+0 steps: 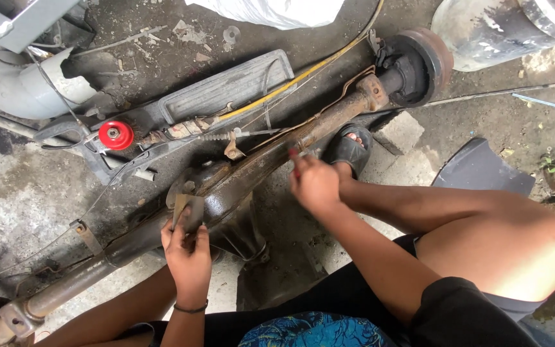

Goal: Cleaning and marking a metal axle housing using sandpaper and a marker

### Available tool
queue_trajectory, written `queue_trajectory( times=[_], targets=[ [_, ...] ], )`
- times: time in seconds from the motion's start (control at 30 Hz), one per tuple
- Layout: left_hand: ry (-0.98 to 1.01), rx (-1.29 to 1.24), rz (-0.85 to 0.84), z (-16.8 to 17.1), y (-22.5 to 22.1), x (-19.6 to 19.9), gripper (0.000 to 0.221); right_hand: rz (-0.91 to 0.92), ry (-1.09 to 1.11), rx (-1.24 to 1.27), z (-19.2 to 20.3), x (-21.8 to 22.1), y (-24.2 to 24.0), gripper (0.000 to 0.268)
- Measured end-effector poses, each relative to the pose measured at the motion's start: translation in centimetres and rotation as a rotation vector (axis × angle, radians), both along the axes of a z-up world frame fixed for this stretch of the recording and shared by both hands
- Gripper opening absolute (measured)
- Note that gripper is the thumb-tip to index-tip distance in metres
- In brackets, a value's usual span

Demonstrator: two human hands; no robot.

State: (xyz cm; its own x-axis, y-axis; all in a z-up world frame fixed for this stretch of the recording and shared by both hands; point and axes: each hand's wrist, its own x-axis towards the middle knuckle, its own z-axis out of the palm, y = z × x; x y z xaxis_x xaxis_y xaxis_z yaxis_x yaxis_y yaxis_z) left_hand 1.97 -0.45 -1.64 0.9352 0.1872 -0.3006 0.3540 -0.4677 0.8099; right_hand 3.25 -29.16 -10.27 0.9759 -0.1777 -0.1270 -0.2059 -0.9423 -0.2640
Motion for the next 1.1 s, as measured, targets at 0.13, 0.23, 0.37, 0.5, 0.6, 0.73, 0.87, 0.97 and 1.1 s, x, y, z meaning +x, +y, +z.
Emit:
queue_trajectory(
  times=[0.13,0.23,0.37,0.5,0.6,0.73,0.87,0.97,1.1],
  targets=[
    [0.002,0.043,-0.023,0.2,0.0,-0.2,0.045,0.065,0.073,0.316,3.7,-1.0,4.0,0.033],
    [0.002,0.071,-0.036,-0.1,0.3,-0.5,0.045,0.019,-0.027,0.792,3.3,-1.6,4.4,0.035],
    [0.009,0.086,-0.037,-0.2,0.5,-0.6,0.046,-0.493,0.309,1.076,5.6,0.5,1.4,0.031],
    [0.035,0.05,0.0,0.7,0.1,-0.7,0.045,-0.728,0.173,0.679,4.2,1.4,-3.0,0.032],
    [-0.059,0.071,-0.016,0.1,0.9,-0.3,0.044,-0.577,-0.064,0.353,0.3,1.4,-4.8,0.034],
    [-0.11,0.024,0.058,2.0,1.7,0.3,0.04,-0.478,0.339,0.487,6.0,4.3,-2.4,0.036],
    [-0.214,-0.178,0.1,4.3,2.6,1.3,0.04,-0.366,0.212,0.837,11.9,6.2,1.0,0.016],
    [-0.214,-0.188,0.114,7.3,3.5,1.1,0.04,-0.212,0.113,0.757,18.0,6.7,2.8,0.022],
    [-0.172,0.004,0.043,14.1,4.7,0.7,0.037,-0.006,-0.035,0.538,24.8,7.7,4.4,0.023]
  ],
)
